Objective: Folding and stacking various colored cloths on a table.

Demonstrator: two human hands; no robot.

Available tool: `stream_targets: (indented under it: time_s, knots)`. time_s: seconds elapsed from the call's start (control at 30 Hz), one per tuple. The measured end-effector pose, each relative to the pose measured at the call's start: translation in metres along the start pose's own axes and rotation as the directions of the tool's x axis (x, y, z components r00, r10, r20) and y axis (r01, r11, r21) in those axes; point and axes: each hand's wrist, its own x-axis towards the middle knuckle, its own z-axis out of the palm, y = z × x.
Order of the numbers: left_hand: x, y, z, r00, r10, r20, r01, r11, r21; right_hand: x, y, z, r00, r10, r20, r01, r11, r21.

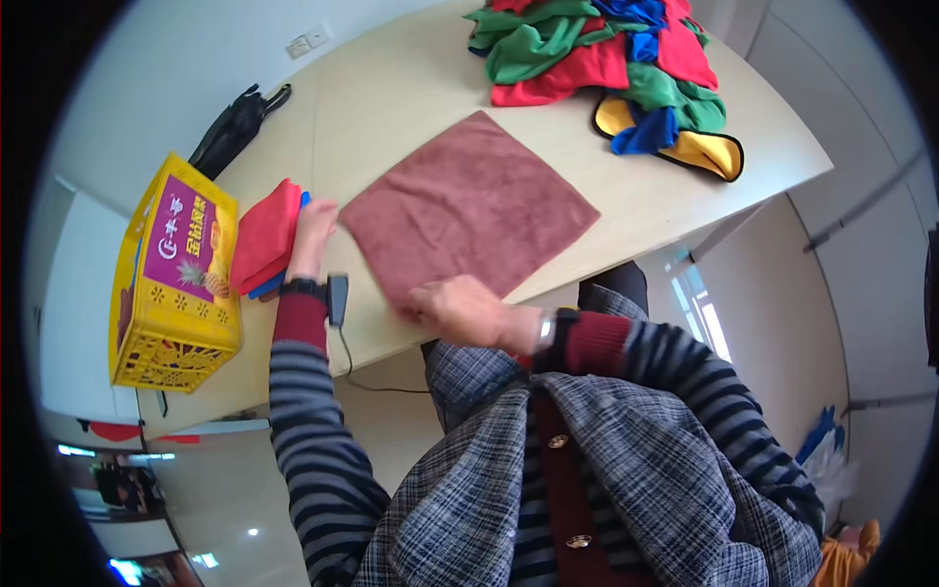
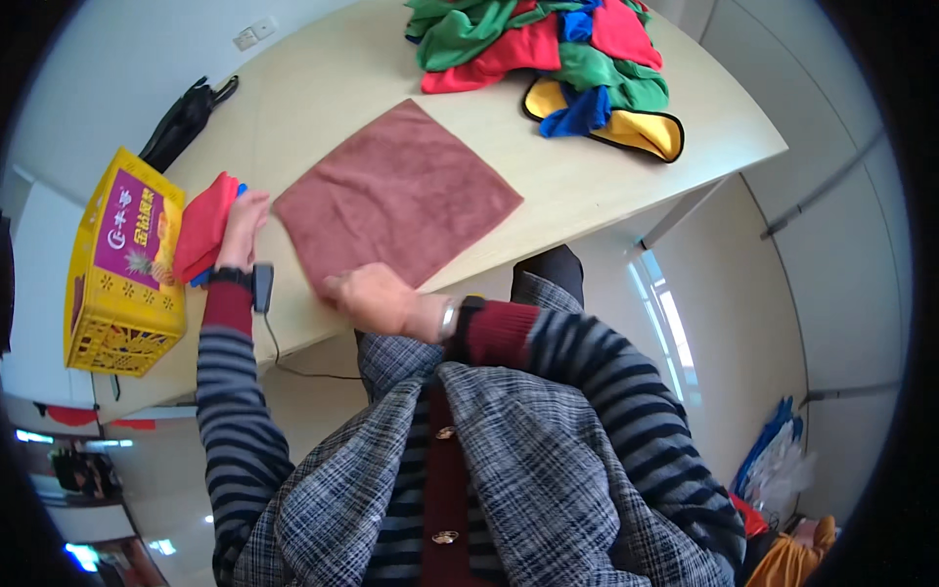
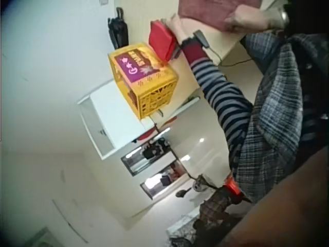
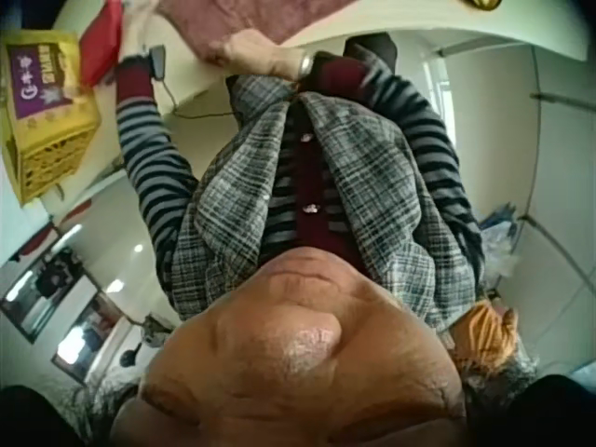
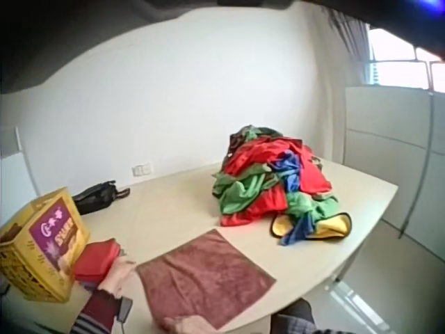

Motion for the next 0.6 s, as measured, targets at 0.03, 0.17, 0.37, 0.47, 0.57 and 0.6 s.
stream_targets:
  time_s: [0.03, 0.17, 0.37, 0.47, 0.57, 0.6]
  knots:
    - [-0.014, -0.023, -0.01, 0.999, 0.03, -0.037, -0.025, 0.993, 0.116, 0.004, -0.004, 0.012, 1.0, -0.007, 0.007, 0.007, 1.0, 0.016]
    - [-0.105, 0.002, 0.046, 0.969, 0.227, 0.096, -0.237, 0.966, 0.106, 0.005, 0.009, 0.023, 0.989, 0.052, 0.137, -0.055, 0.998, 0.013]
    - [-0.237, 0.043, 0.079, 0.862, 0.5, 0.08, -0.493, 0.792, 0.361, -0.003, 0.027, -0.045, 0.962, 0.229, 0.151, -0.243, 0.966, 0.084]
    - [-0.255, 0.048, 0.088, 0.865, 0.491, 0.102, -0.482, 0.758, 0.439, -0.02, 0.056, -0.05, 0.998, 0.065, 0.012, -0.063, 0.989, -0.132]
    - [-0.262, 0.05, 0.097, 0.857, 0.503, 0.114, -0.489, 0.722, 0.49, -0.047, 0.073, -0.044, 0.985, 0.096, 0.143, -0.023, 0.896, -0.443]
    - [-0.261, 0.056, 0.096, 0.855, 0.504, 0.118, -0.491, 0.714, 0.499, -0.054, 0.08, -0.053, 0.981, 0.115, 0.156, -0.036, 0.898, -0.439]
